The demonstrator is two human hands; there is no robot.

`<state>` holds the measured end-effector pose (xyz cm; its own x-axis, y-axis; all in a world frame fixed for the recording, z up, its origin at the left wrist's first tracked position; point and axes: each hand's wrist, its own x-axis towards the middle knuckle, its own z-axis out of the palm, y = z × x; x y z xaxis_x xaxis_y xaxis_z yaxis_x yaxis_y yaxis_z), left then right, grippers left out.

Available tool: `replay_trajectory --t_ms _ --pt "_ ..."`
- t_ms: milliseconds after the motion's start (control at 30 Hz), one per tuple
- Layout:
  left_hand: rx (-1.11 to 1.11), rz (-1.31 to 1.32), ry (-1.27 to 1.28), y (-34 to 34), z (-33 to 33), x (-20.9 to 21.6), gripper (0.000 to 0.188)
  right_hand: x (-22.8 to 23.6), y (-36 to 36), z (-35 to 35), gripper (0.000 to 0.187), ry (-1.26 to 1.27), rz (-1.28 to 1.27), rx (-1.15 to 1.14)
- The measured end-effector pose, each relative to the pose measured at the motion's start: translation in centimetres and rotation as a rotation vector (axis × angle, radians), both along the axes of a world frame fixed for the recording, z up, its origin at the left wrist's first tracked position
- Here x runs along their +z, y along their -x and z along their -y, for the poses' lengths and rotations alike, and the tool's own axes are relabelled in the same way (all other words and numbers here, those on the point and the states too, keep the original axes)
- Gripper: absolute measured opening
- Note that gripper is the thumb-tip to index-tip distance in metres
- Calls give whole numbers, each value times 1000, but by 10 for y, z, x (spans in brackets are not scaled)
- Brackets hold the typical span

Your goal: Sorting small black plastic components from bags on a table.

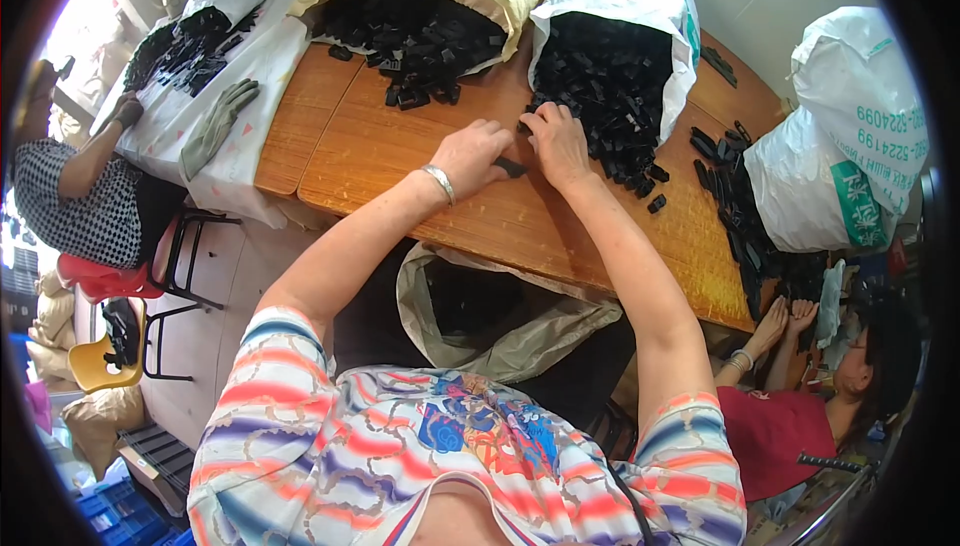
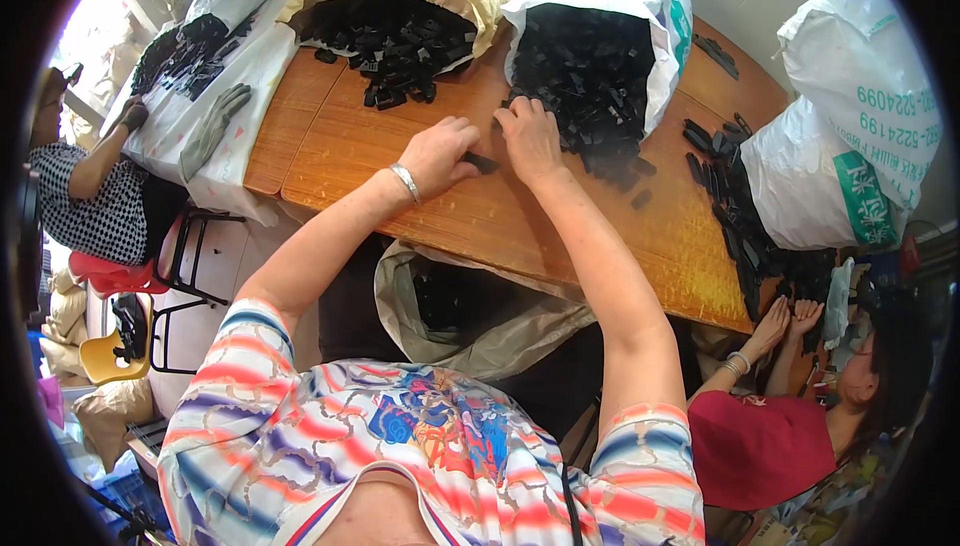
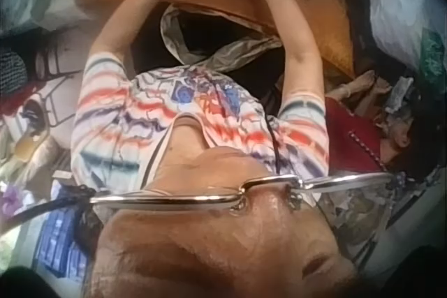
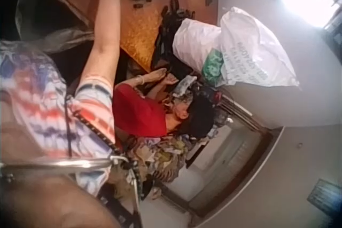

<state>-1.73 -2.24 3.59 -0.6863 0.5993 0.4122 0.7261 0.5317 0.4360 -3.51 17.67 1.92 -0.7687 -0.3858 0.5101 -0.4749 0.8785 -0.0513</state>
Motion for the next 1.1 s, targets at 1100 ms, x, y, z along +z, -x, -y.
replay_trajectory --t_ms 1100 --pt "-150 21 110 -10 -1 3 41 11 -95 -19 19 246 308 -114"
